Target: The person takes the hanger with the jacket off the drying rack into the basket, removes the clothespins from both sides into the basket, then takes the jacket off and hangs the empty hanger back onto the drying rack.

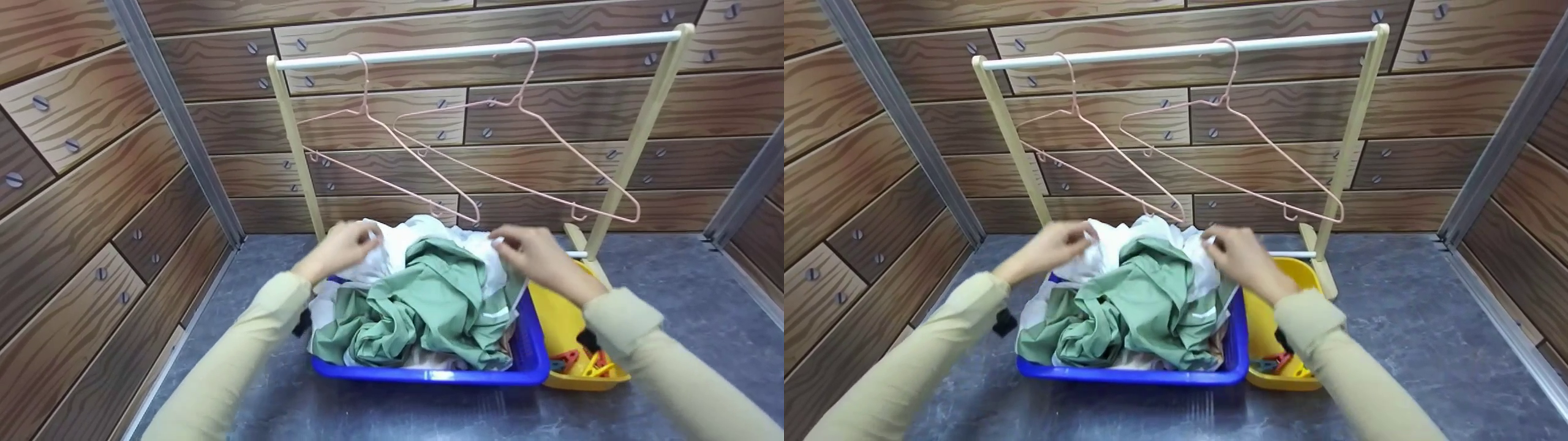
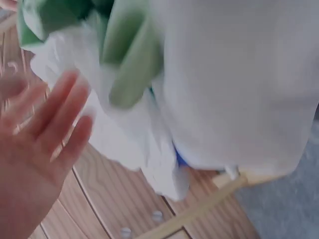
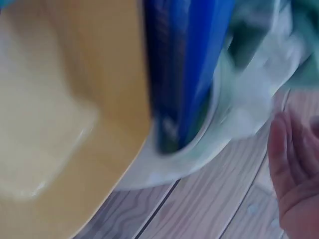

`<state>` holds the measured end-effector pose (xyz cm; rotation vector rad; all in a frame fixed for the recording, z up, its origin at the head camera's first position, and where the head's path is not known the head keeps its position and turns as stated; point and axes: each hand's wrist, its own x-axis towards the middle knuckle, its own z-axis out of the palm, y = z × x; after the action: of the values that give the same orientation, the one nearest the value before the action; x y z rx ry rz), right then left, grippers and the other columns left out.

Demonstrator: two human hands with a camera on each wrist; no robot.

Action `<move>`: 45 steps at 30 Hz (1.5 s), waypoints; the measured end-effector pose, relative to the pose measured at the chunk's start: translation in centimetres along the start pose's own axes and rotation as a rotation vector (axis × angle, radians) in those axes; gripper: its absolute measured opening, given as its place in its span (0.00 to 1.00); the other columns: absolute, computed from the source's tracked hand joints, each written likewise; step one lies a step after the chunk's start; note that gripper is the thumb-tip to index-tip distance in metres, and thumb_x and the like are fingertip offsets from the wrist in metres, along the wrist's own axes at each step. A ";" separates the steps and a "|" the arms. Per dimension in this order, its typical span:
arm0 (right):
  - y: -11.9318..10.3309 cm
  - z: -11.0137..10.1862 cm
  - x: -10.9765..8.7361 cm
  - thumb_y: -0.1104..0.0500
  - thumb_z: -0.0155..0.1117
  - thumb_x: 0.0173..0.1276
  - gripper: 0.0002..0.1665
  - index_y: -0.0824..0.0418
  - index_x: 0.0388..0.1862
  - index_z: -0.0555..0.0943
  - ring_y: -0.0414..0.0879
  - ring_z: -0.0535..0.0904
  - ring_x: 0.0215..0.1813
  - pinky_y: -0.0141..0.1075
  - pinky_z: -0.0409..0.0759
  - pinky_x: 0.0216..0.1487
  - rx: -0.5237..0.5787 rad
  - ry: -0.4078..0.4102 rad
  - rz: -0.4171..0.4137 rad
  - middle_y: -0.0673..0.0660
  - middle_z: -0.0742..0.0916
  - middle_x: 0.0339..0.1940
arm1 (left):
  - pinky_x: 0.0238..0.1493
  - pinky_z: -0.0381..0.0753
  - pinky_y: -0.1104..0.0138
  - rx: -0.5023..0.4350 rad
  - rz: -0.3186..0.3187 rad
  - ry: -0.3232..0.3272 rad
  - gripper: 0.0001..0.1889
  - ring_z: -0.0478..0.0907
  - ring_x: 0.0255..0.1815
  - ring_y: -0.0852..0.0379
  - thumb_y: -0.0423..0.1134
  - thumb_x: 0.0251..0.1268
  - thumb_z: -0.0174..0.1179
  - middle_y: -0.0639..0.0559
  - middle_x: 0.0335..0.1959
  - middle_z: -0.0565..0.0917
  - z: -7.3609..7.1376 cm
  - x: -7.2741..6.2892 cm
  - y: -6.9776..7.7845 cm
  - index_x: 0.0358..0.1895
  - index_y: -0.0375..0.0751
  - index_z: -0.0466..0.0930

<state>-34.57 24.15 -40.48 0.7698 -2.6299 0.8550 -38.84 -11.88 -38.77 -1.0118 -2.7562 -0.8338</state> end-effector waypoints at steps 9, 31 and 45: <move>3.1 2.0 2.4 0.53 0.65 0.66 0.38 0.71 0.69 0.68 0.69 0.70 0.64 0.59 0.64 0.65 -0.135 -0.250 0.110 0.72 0.76 0.63 | 0.58 0.72 0.44 0.360 -0.128 -0.146 0.30 0.71 0.63 0.39 0.42 0.68 0.60 0.41 0.70 0.66 1.1 3.2 -1.5 0.73 0.54 0.64; 2.5 3.9 4.1 0.72 0.59 0.51 0.08 0.62 0.23 0.82 0.63 0.79 0.27 0.55 0.74 0.29 -0.311 0.125 0.103 0.64 0.85 0.25 | 0.34 0.79 0.49 0.524 -0.062 -0.076 0.08 0.81 0.31 0.45 0.29 0.53 0.58 0.47 0.30 0.84 2.0 4.1 -3.3 0.23 0.47 0.81; -0.9 2.1 0.6 0.68 0.57 0.68 0.23 0.66 0.62 0.77 0.48 0.78 0.53 0.35 0.75 0.54 0.547 -0.051 0.185 0.61 0.83 0.55 | 0.33 0.75 0.71 -0.372 0.028 0.053 0.09 0.80 0.40 0.62 0.29 0.63 0.63 0.51 0.51 0.85 -0.4 -0.5 -0.8 0.43 0.41 0.89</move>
<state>-34.79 22.02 -41.52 0.6749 -2.5569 1.6661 -38.94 -12.87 -38.97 -1.0574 -2.5900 -1.3833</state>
